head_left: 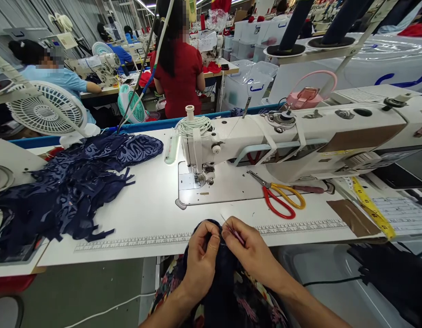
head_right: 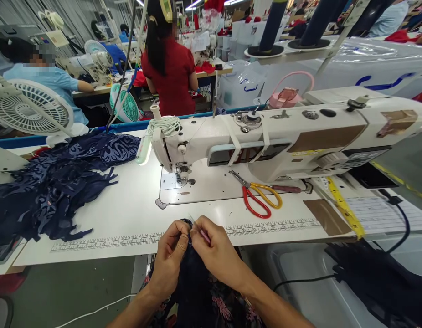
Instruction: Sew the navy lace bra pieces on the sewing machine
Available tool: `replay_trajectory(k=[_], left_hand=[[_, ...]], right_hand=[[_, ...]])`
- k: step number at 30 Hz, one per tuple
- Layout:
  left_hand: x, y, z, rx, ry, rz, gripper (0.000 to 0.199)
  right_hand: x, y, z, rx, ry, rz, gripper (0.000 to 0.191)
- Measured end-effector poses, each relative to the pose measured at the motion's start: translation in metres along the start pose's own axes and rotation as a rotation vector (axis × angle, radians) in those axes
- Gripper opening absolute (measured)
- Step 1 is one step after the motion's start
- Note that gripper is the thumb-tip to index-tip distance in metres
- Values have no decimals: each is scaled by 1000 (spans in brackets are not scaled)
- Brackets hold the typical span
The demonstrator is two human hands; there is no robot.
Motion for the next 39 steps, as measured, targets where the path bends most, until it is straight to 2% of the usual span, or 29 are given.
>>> replay_trajectory(k=[4, 10, 14, 16, 21, 24, 26, 30, 36, 39], left_hand=[[0, -6, -1, -126, 19, -20, 27], [-2, -18, 1, -239, 83, 70, 32], [-2, -16, 0, -265, 60, -50, 30], [-3, -13, 0, -273, 19, -108, 28], [-6, -9, 0, -253, -91, -171, 24], [-3, -9, 1, -229, -101, -213, 21], [-1, -8, 1, -220, -109, -226, 19], [3, -7, -1, -206, -129, -220, 17], [3, -4, -4, -204, -134, -224, 16], [3, -2, -4, -162, -132, -183, 14]], right_hand=[[1, -11, 3, 107, 60, 356, 27], [-4, -13, 7, 99, 41, 286, 31], [-2, -14, 10, 143, 81, 416, 32], [-4, -12, 8, 108, 50, 333, 32], [-14, -1, -10, -64, -113, -227, 24], [-10, -1, -20, -120, -131, -486, 20], [-6, -2, -22, -160, -137, -582, 19], [-2, -7, -18, -188, -145, -625, 21], [0, -9, -16, -135, -107, -521, 24], [0, -7, -18, -153, -119, -531, 25]])
Point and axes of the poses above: each hand's wrist, its own z-axis towards the middle knuckle, its own x-axis out of the palm, y = z × x, the point moved 2 cm from there along z, towards the middle knuckle, and after that the axes turned 4 degrees about z, right-handed, at the moved point
